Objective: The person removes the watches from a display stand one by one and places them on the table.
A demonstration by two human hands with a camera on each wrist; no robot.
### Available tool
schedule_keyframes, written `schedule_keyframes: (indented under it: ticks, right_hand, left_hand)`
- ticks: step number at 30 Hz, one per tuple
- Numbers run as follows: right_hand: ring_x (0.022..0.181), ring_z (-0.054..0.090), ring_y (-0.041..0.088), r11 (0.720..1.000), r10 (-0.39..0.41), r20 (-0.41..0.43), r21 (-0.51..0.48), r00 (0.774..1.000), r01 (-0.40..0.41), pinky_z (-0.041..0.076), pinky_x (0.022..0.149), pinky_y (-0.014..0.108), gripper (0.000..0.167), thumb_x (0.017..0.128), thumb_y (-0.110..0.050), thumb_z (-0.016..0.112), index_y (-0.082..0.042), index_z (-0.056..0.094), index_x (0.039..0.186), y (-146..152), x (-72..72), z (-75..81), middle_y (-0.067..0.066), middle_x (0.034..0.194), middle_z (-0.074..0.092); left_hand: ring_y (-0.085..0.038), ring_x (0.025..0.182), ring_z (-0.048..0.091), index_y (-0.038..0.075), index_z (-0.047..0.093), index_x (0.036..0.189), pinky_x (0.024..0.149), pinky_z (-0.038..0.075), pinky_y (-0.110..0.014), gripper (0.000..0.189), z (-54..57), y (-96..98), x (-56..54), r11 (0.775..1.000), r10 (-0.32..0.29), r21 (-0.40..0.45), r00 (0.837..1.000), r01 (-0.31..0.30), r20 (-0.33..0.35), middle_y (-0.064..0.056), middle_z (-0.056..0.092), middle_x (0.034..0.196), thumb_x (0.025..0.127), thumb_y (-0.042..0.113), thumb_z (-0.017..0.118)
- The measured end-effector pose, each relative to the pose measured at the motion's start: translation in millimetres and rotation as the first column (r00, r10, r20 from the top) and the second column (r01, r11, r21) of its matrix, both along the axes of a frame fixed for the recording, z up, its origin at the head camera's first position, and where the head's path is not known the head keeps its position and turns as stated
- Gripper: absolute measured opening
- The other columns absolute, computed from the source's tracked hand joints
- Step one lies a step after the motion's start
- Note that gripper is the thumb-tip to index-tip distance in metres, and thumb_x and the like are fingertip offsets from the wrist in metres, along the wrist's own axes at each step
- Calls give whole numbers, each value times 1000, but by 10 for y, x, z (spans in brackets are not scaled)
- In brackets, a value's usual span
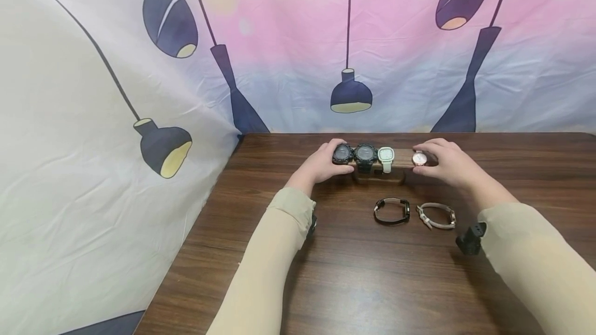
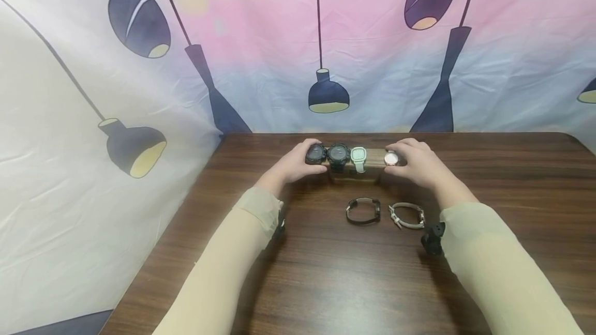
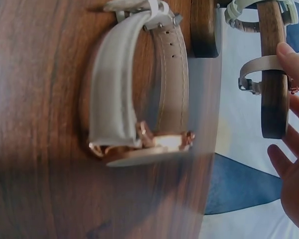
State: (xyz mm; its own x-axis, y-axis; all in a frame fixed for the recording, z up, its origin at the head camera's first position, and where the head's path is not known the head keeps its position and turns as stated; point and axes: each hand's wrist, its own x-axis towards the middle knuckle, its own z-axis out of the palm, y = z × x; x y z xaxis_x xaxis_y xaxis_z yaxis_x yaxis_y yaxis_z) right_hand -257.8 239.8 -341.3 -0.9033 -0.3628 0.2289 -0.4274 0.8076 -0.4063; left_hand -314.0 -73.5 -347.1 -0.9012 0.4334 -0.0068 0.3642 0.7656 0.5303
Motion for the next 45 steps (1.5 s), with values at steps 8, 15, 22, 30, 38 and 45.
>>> schedule_keyframes:
  ticks: [8, 15, 22, 30, 38, 45]
  right_hand:
    - [115, 38, 50, 1000, 0, 0, -7, 1000, 0, 28, 93, 61, 57, 82, -29, 73, 1, 54, 126, 32, -17, -16, 27, 127, 44]
    - [112, 41, 48, 1000, -14, -17, 7, 1000, 14, 31, 90, 60, 55, 81, -30, 74, 0, 56, 123, 41, -2, 18, 26, 125, 46]
    - [113, 42, 47, 1000, -20, -39, 17, 999, 21, 31, 92, 59, 55, 80, -27, 76, 4, 56, 121, 97, 11, 18, 27, 123, 48]
    - [115, 42, 47, 1000, -9, -46, 23, 999, 10, 31, 93, 59, 56, 81, -27, 75, 6, 55, 122, 129, -5, -4, 29, 123, 48]
    - [113, 44, 45, 1000, 18, -99, 7, 995, -17, 28, 94, 58, 55, 78, -23, 77, 6, 55, 120, 160, -15, -23, 28, 118, 53]
    - [112, 43, 43, 998, 70, -61, 6, 996, -70, 34, 90, 56, 71, 76, -20, 79, 11, 45, 129, 156, -79, -56, 31, 123, 47]
  left_hand:
    - [-22, 109, 51, 27, 32, 140, 92, 42, -40, 74, -16, -18, -18, 1000, 3, -2, 1000, -3, -6, -8, 43, 128, 80, 49, 70]
    - [-21, 109, 51, 28, 33, 140, 91, 42, -39, 73, -7, 9, -11, 1000, 4, 6, 1000, -4, -1, -8, 43, 127, 80, 49, 70]
    - [-22, 109, 51, 29, 33, 140, 91, 42, -40, 73, -14, 10, -19, 1000, 11, 5, 1000, -11, 2, -7, 43, 128, 80, 49, 70]
    - [-22, 109, 51, 28, 33, 140, 91, 42, -40, 73, -25, 1, -17, 1000, 21, 13, 1000, -21, -1, -8, 42, 129, 80, 49, 70]
    - [-22, 109, 51, 27, 33, 140, 91, 42, -40, 73, -6, -17, 8, 1000, 19, 17, 1000, -18, -12, -8, 43, 128, 81, 48, 70]
    - [-22, 110, 50, 27, 32, 141, 92, 42, -40, 74, 13, -44, 16, 1000, 26, 6, 1000, -26, -2, -8, 42, 130, 81, 49, 69]
